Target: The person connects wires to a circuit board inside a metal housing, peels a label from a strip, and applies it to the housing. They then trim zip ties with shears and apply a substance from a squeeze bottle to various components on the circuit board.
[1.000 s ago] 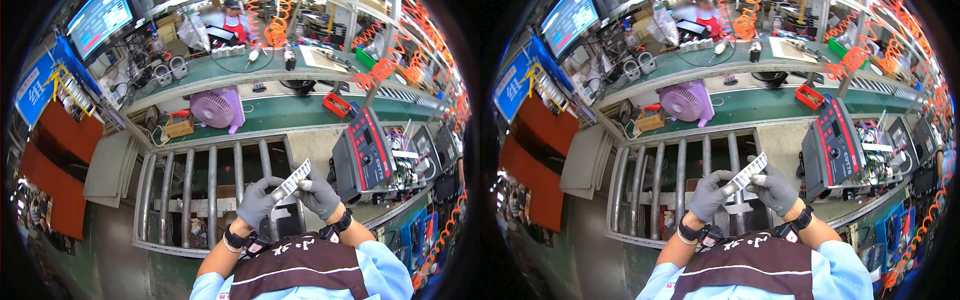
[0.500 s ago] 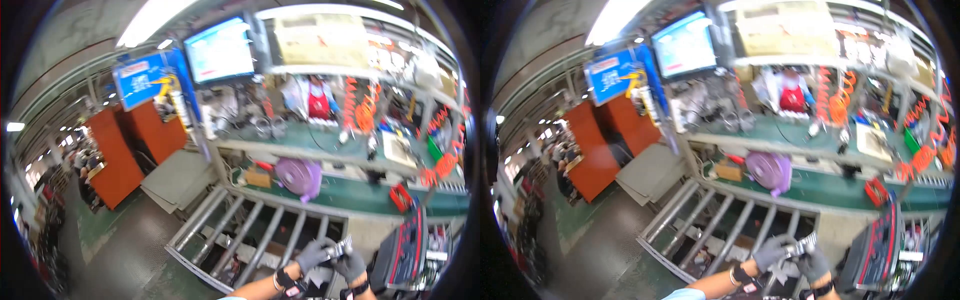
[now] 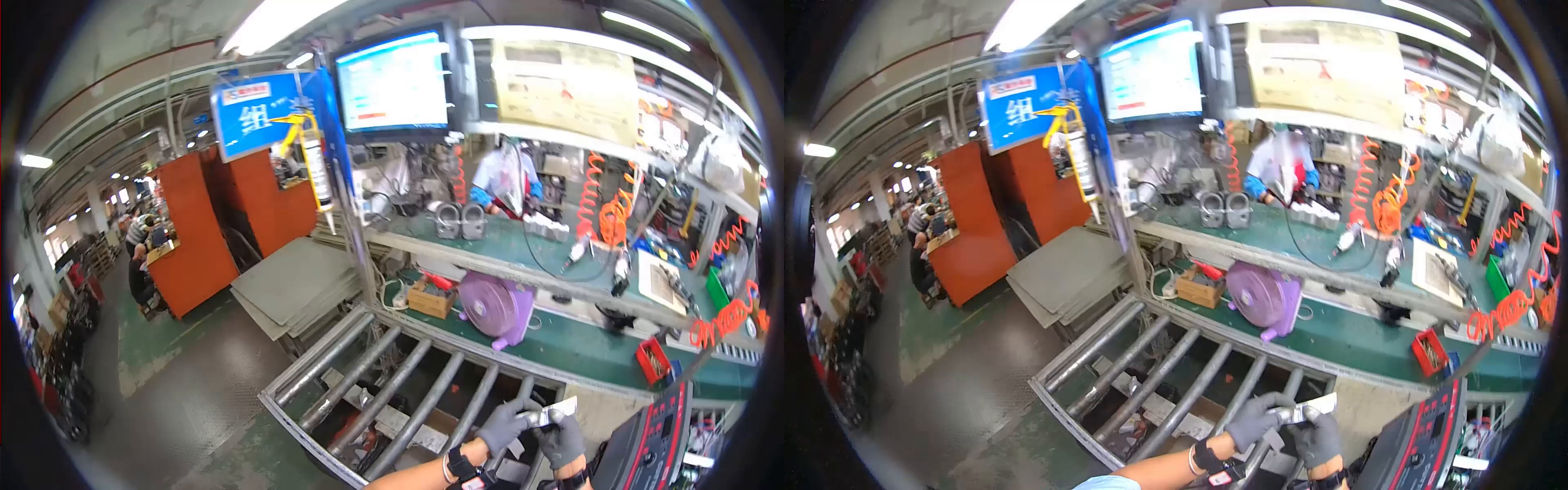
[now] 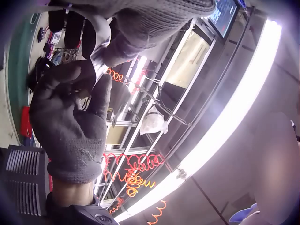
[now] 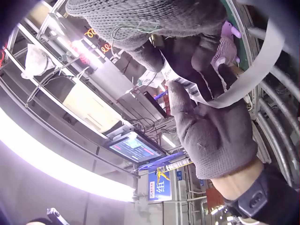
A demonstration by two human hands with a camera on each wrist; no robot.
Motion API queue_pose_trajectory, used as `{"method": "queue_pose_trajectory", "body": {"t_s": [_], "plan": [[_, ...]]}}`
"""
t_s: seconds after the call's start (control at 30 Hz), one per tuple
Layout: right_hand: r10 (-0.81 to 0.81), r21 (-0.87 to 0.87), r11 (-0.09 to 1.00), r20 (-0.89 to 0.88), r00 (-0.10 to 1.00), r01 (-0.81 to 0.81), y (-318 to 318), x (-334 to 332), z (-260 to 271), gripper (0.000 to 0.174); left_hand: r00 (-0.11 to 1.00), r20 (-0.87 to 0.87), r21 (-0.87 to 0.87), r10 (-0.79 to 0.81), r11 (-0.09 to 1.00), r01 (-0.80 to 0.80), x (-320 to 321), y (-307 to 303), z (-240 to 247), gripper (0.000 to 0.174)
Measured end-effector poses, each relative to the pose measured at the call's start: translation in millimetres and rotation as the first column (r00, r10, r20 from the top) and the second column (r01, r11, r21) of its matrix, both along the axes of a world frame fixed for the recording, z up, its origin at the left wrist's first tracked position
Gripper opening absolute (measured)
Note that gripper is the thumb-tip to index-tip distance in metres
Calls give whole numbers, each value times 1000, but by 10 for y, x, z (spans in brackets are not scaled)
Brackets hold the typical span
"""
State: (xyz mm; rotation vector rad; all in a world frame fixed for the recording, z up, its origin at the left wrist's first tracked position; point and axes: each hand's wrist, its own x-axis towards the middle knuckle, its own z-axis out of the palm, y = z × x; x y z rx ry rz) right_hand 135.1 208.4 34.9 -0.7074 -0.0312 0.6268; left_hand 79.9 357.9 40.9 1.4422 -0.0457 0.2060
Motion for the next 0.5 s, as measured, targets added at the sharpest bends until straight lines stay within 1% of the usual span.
{"method": "queue_pose_trajectory", "body": {"t_s": [0.03,0.07,0.1,0.13,0.17,0.2,0.23,0.3,0.37,0.43,0.5], "plan": [[11,-9,1000,8,1000,-11,-30,15,7,27,1000,5,-5,13,1000,-13,4,-27,-29,22],[-36,1,999,10,999,36,-97,-115,82,27,1000,4,-40,4,999,-4,-16,-118,-94,22],[-105,4,994,0,994,105,-137,-286,199,27,1000,-12,-78,-25,997,24,-127,-230,50,21],[-101,-24,995,29,994,102,48,-3,51,24,993,-111,-2,48,999,-49,-143,-138,206,20],[-34,-287,941,443,896,178,40,37,-97,21,971,-203,97,126,989,-108,-164,-9,499,19],[-65,-214,969,249,966,121,22,-43,56,19,981,-142,63,130,991,-122,-133,-17,355,18],[-73,-96,992,74,995,80,57,-41,210,18,987,-54,37,153,988,-152,-57,-1,221,18],[-68,-117,990,64,996,76,58,-2,306,17,987,-49,21,152,988,-152,-10,-6,247,18],[-108,-121,986,58,992,115,62,-2,324,17,990,-74,-1,123,992,-123,10,-9,210,18],[-82,-147,985,77,994,93,58,52,228,18,991,-100,-117,89,988,-100,45,-8,139,19],[-92,-126,987,66,994,100,58,68,210,17,993,-82,-100,86,991,-94,65,-15,124,20]]}}
